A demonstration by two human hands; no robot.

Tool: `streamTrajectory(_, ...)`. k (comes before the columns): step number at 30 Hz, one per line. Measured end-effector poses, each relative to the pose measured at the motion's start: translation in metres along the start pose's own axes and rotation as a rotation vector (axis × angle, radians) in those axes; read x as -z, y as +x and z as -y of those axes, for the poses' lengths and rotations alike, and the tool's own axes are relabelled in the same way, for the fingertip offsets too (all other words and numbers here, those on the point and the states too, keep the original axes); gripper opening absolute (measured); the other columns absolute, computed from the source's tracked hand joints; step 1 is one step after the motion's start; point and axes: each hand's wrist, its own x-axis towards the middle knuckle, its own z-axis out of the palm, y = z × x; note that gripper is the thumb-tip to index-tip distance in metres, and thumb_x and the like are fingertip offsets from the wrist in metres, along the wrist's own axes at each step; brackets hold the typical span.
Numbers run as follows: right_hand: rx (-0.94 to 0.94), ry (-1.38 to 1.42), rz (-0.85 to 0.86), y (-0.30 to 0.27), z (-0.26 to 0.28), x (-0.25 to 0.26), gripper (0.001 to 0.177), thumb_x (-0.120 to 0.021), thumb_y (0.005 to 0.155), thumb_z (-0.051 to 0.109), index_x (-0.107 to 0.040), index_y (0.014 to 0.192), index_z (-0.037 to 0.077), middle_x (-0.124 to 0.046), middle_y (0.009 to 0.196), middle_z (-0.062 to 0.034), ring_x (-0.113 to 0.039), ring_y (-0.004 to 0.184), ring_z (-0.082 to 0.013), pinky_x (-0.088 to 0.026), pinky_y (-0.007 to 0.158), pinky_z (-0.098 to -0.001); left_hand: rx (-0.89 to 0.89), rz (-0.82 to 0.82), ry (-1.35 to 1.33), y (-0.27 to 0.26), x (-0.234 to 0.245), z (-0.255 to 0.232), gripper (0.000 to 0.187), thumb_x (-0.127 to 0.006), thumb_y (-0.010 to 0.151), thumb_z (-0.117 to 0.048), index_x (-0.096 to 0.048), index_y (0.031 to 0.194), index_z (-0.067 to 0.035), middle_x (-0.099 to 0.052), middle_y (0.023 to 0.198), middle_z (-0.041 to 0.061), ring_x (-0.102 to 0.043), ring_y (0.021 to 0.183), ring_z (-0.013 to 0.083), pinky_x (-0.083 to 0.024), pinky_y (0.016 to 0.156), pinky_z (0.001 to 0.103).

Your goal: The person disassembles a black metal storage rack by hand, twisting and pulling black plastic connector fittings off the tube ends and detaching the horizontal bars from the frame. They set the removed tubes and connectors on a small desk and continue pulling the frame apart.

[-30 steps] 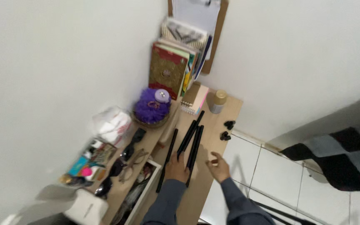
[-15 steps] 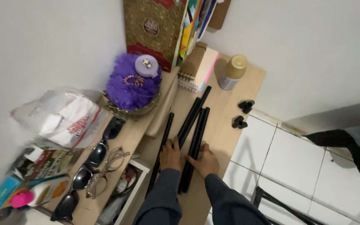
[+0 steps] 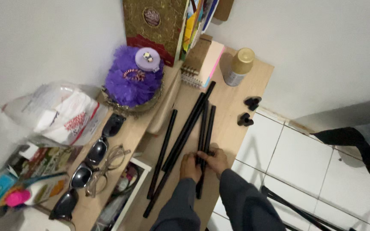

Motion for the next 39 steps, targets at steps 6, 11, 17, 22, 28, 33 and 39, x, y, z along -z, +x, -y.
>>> streamTrajectory(6, 0.168, 0.174, 0.052, -0.042, 0.004, 0.034, 0.036, -0.080, 0.086, 0.026, -0.077, 0.116, 0.008, -0.076, 0.096, -0.0059, -0.064, 0.082, -0.0165, -0.049, 0.071, -0.0342, -0.246, 0.028, -0.170, -0.032, 0.037, -0.027, 0.049, -0.069, 0.084, 0.005, -0.059, 0.131, -0.005, -0.059, 0.130, 0.017, -0.060, 0.120, 0.0356, -0.050, 0.101, 0.041)
streamTrajectory(11, 0.528, 0.051, -0.003, -0.074, 0.022, 0.059, 0.029, -0.079, 0.089, 0.019, -0.077, 0.113, 0.003, -0.078, 0.096, -0.0055, -0.070, 0.085, -0.0140, -0.058, 0.078, -0.0311, -0.502, -0.130, -0.101, -0.061, 0.053, -0.058, 0.051, -0.062, 0.083, 0.014, -0.059, 0.131, -0.003, -0.063, 0.127, 0.017, -0.059, 0.118, 0.0373, -0.049, 0.098, 0.044)
streamTrajectory(17, 0.587, 0.036, -0.063, -0.097, 0.040, 0.069, 0.027, -0.080, 0.088, 0.015, -0.079, 0.110, 0.000, -0.079, 0.093, -0.0131, -0.072, 0.087, -0.0166, -0.058, 0.080, -0.0314, -0.617, -0.258, -0.066, -0.054, 0.043, -0.060, 0.041, -0.059, 0.091, 0.008, -0.060, 0.130, -0.004, -0.063, 0.130, 0.016, -0.058, 0.123, 0.0353, -0.049, 0.100, 0.043)
streamTrajectory(22, 0.605, 0.026, -0.032, -0.107, 0.044, 0.062, 0.029, -0.080, 0.084, 0.014, -0.077, 0.110, 0.002, -0.080, 0.104, -0.0076, -0.075, 0.090, -0.0146, -0.061, 0.081, -0.0310, -0.622, -0.236, 0.013, -0.036, 0.027, -0.035, 0.045, -0.055, 0.088, 0.010, -0.062, 0.130, -0.004, -0.065, 0.131, 0.016, -0.059, 0.122, 0.0366, -0.049, 0.101, 0.044)
streamTrajectory(28, 0.653, -0.050, -0.032, -0.110, 0.050, 0.059, 0.026, -0.080, 0.083, 0.015, -0.078, 0.107, 0.003, -0.082, 0.101, -0.0065, -0.078, 0.087, -0.0126, -0.063, 0.076, -0.0290, -0.659, -0.249, -0.068, -0.030, 0.021, -0.024, 0.034, -0.061, 0.094, 0.001, -0.062, 0.128, -0.005, -0.066, 0.127, 0.016, -0.062, 0.118, 0.0350, -0.051, 0.098, 0.043)
streamTrajectory(33, 0.580, -0.125, -0.049, -0.104, 0.049, 0.060, 0.021, -0.082, 0.083, 0.015, -0.079, 0.099, 0.001, -0.082, 0.090, -0.0086, -0.077, 0.080, -0.0136, -0.061, 0.071, -0.0299, -0.657, -0.260, -0.049, -0.031, 0.023, -0.027, 0.039, -0.059, 0.092, 0.008, -0.063, 0.129, -0.006, -0.068, 0.124, 0.016, -0.062, 0.117, 0.0355, -0.051, 0.097, 0.044)
streamTrajectory(39, 0.577, -0.175, -0.072, -0.090, 0.042, 0.055, 0.017, -0.080, 0.087, 0.014, -0.079, 0.097, 0.001, -0.081, 0.080, -0.0111, -0.074, 0.072, -0.0147, -0.059, 0.069, -0.0299, -0.634, -0.305, -0.071, -0.030, 0.023, -0.027, 0.038, -0.063, 0.090, 0.006, -0.062, 0.126, -0.005, -0.067, 0.123, 0.016, -0.062, 0.117, 0.0360, -0.051, 0.097, 0.044)
